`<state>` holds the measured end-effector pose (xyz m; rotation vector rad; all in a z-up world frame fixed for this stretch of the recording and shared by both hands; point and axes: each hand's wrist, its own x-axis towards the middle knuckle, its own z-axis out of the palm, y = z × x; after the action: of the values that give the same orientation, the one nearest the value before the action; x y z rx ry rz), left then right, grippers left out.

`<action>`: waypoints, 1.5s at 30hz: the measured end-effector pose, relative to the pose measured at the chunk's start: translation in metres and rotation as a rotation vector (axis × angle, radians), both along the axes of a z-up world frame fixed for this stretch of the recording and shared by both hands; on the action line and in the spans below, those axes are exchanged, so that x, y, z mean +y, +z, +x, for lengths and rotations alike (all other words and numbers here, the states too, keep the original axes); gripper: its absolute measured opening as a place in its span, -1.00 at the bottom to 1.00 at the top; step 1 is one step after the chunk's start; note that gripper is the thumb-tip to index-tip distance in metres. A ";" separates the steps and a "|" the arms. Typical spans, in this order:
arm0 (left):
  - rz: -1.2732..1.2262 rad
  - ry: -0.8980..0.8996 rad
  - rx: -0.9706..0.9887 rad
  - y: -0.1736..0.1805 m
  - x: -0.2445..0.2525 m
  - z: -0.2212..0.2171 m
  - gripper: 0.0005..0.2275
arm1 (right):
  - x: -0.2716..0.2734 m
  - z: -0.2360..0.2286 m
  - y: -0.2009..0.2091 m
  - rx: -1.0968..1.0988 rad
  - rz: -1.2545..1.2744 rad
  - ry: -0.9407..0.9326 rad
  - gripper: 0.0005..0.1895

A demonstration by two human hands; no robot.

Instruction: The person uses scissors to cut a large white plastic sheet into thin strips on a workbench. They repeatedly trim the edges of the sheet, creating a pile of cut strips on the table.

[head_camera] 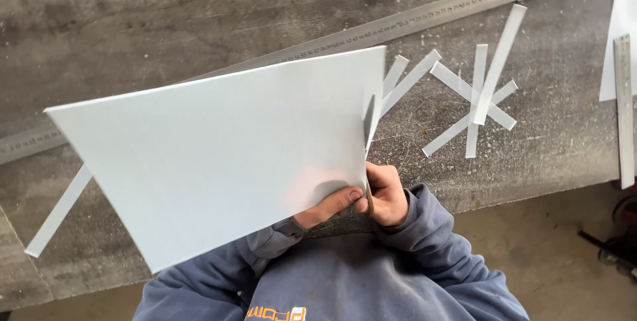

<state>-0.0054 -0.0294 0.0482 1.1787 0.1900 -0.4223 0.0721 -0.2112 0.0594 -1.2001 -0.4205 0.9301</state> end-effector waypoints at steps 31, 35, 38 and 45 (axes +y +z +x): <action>0.089 -0.140 0.040 0.007 -0.010 -0.005 -0.81 | -0.015 0.008 -0.007 -0.040 -0.090 -0.152 -0.02; 0.072 -0.109 0.052 0.008 -0.010 -0.005 -0.81 | -0.020 0.002 -0.014 0.064 -0.186 -0.128 -0.07; 0.061 -0.105 0.046 0.006 -0.010 -0.005 -0.81 | -0.017 0.002 -0.010 0.085 -0.155 -0.142 -0.14; 0.049 -0.093 0.071 0.006 -0.010 -0.007 -0.81 | -0.019 -0.001 -0.013 0.023 -0.143 -0.165 -0.33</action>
<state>-0.0120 -0.0390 0.0540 1.2249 0.2083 -0.5439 0.0714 -0.2298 0.0463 -1.3313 -0.2351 0.8412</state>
